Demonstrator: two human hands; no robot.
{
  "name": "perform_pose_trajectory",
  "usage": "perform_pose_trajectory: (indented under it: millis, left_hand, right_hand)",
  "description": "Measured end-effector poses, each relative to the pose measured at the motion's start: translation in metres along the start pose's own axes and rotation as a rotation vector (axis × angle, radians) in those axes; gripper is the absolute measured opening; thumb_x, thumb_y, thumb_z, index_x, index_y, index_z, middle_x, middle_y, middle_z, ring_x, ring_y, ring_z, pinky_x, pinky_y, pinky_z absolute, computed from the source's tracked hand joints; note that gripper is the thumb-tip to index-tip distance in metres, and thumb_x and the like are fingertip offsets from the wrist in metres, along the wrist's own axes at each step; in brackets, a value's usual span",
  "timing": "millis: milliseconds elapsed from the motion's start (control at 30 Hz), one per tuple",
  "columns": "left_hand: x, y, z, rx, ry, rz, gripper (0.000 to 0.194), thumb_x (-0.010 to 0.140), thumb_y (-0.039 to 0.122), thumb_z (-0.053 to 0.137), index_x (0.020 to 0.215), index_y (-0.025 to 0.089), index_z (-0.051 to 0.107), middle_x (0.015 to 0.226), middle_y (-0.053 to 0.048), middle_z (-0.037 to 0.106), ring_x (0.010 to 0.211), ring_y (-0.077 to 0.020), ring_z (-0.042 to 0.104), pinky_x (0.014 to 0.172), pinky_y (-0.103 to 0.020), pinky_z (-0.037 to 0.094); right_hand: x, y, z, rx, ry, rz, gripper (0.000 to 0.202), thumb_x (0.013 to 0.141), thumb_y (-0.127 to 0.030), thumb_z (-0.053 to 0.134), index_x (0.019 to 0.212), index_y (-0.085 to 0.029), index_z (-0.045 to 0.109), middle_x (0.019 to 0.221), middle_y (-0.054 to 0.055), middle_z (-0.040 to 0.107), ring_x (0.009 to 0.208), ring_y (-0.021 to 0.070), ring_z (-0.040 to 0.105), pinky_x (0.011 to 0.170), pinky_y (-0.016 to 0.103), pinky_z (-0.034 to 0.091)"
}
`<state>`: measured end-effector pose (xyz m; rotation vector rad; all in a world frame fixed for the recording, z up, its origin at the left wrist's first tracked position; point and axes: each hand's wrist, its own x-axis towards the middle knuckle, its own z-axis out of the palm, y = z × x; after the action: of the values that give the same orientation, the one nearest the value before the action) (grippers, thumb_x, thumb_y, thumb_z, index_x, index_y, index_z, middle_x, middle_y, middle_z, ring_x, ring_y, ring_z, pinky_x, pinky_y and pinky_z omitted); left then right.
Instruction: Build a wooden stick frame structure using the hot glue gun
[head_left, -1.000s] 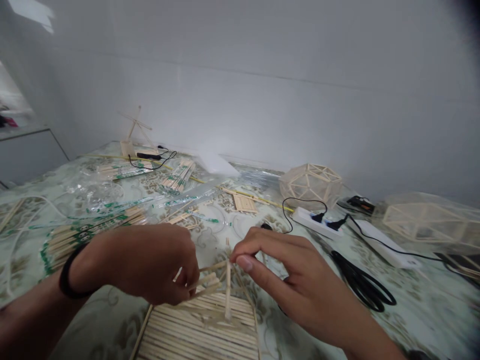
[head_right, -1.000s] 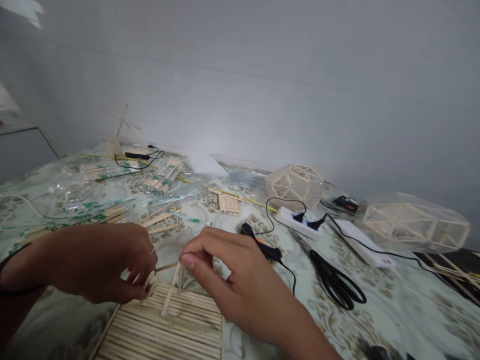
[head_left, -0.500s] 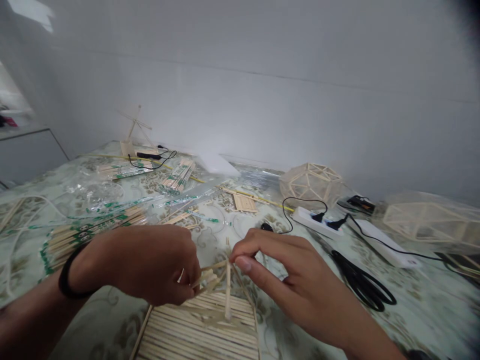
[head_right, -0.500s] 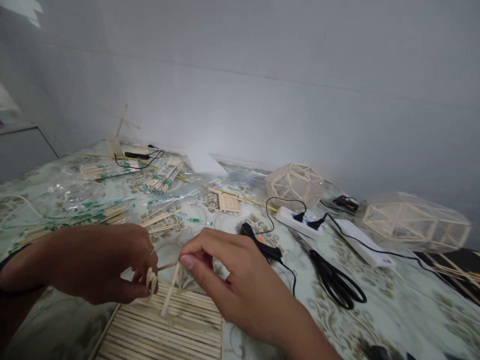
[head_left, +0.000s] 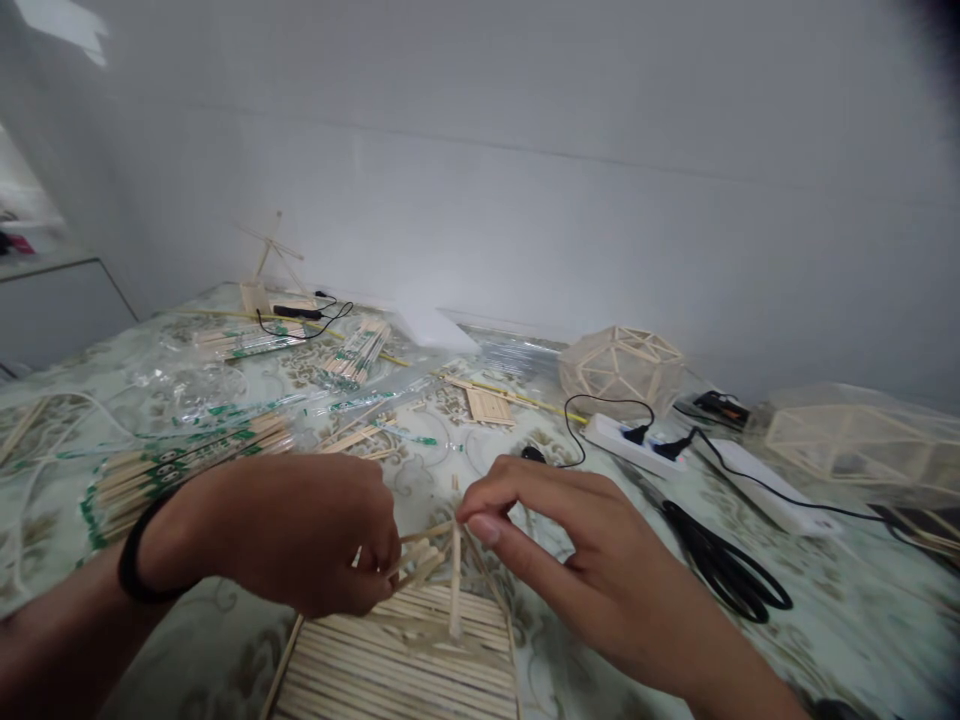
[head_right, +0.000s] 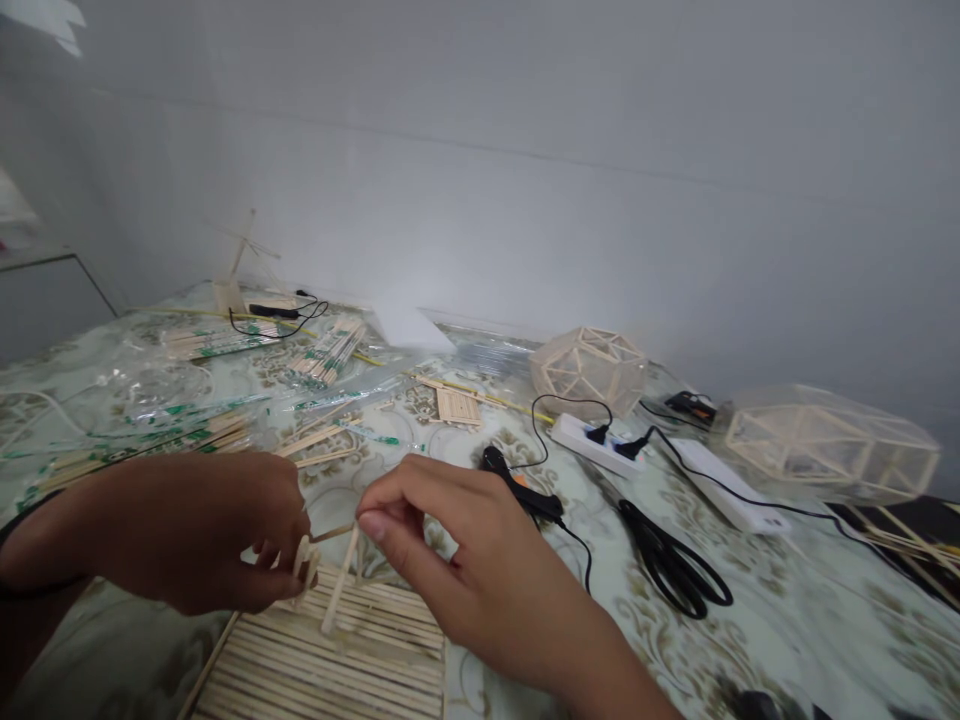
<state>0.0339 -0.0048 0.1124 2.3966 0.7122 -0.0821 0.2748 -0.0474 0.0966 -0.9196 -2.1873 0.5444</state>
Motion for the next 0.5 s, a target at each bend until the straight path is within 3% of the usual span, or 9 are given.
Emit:
perform_pose_trajectory:
  millis: [167, 333, 500]
  left_hand:
    - [0.001, 0.001, 0.0, -0.008, 0.034, 0.034, 0.03, 0.077, 0.006, 0.06, 0.054, 0.018, 0.046, 0.048, 0.008, 0.045, 0.045, -0.0083, 0.038, 0.048, -0.026, 0.03]
    - [0.0, 0.002, 0.002, 0.002, 0.049, 0.044, 0.032, 0.078, 0.007, 0.061, 0.054, 0.018, 0.042, 0.047, 0.008, 0.039, 0.042, -0.0077, 0.032, 0.045, -0.027, 0.025]
    - [-0.004, 0.003, 0.0, 0.052, 0.035, 0.001, 0.031, 0.084, 0.011, 0.064, 0.057, 0.018, 0.049, 0.048, 0.007, 0.045, 0.044, -0.0075, 0.037, 0.047, -0.026, 0.027]
  right_hand:
    - [0.0, -0.001, -0.001, 0.009, 0.01, 0.01, 0.013, 0.104, -0.024, 0.062, 0.095, -0.022, 0.071, 0.081, -0.001, 0.074, 0.071, 0.012, 0.068, 0.066, 0.025, 0.05]
    - [0.0, -0.003, 0.003, 0.097, 0.033, -0.022, 0.013, 0.102, -0.026, 0.066, 0.092, -0.021, 0.071, 0.077, -0.001, 0.069, 0.068, 0.0113, 0.065, 0.064, 0.024, 0.05]
    - [-0.001, -0.006, 0.01, 0.118, 0.072, -0.048, 0.01, 0.099, -0.019, 0.07, 0.089, -0.019, 0.072, 0.072, -0.002, 0.065, 0.065, 0.0094, 0.06, 0.061, 0.022, 0.049]
